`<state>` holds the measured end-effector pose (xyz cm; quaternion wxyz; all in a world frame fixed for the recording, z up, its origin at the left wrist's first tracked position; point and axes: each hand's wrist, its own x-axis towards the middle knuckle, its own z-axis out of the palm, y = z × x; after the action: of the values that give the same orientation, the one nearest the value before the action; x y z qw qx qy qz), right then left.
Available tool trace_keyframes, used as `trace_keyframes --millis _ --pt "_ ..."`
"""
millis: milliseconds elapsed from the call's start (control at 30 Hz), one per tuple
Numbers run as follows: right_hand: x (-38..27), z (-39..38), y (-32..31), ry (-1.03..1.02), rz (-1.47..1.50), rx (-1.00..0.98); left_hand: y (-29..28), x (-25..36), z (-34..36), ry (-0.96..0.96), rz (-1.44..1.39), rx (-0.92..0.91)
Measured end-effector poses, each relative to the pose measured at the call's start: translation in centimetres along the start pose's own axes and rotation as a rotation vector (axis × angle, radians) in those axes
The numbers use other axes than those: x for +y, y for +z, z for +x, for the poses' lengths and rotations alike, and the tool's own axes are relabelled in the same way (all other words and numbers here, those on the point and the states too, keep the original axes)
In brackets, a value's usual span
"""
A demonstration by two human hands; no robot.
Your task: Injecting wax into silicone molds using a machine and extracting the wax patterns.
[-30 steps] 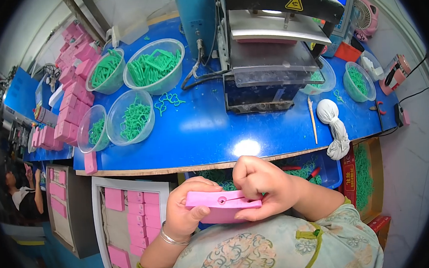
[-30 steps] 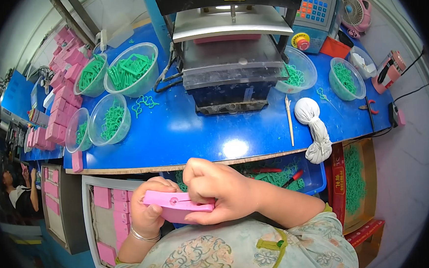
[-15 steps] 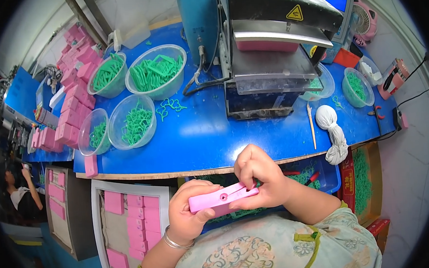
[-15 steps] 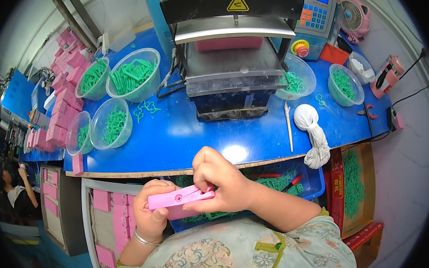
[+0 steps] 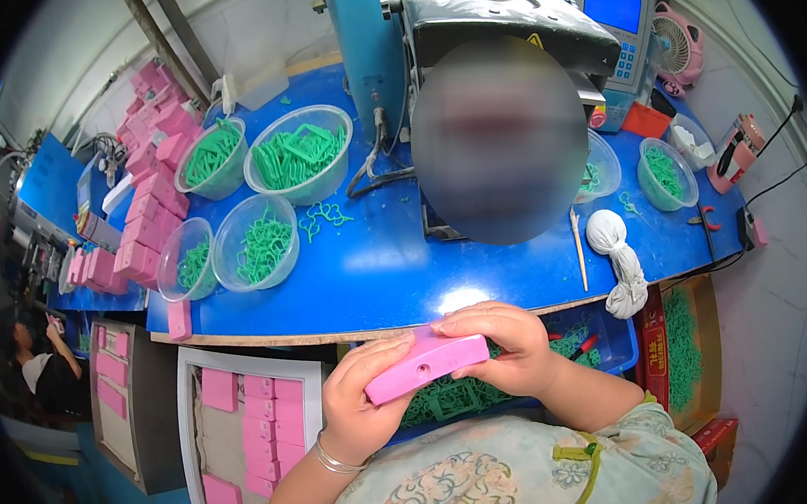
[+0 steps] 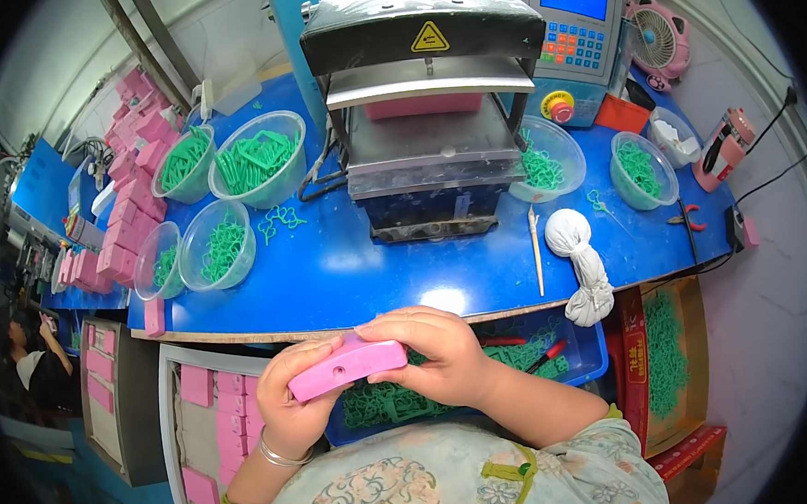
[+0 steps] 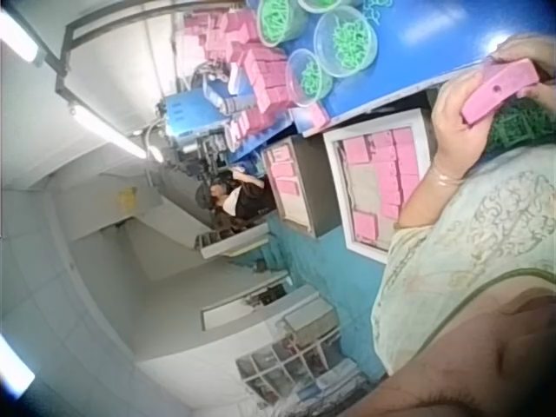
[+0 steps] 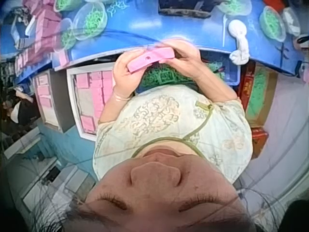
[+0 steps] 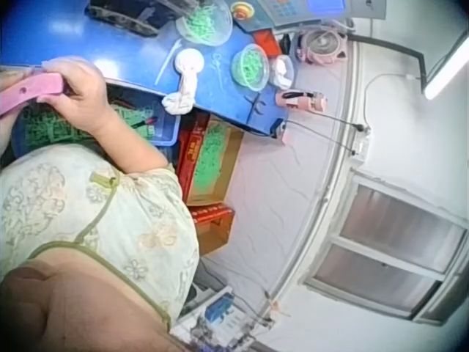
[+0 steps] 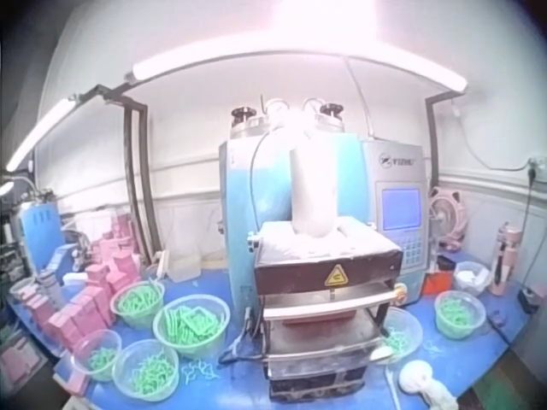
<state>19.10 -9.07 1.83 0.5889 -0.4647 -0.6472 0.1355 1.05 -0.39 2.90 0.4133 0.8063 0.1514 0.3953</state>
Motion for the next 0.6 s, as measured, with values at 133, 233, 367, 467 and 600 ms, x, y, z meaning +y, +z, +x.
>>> trace_keyframes --millis 133,233,367,467,600 --pt "-0.5 0.0 -0.6 0.031 0.049 -0.021 -0.2 0.2 0.2 -0.137 -0.249 -0.056" --pt "-0.2 -0.5 -0.8 0.164 0.557 -0.149 -0.1 -0.6 -0.5 -0.372 -0.916 -0.195" --pt "-0.9 -1.3 -0.6 0.343 0.824 -0.127 0.9 0.1 -0.9 -0.401 -0.91 -0.131" --pt "-2.1 -2.1 -0.5 0.347 0.686 -0.058 1.8 1.3 -1.4 -0.522 -1.102 0.003" --pt "-4.9 -3.2 -1.1 0.109 0.022 -0.006 2.5 2.0 -3.2 -0.475 -0.931 0.141"
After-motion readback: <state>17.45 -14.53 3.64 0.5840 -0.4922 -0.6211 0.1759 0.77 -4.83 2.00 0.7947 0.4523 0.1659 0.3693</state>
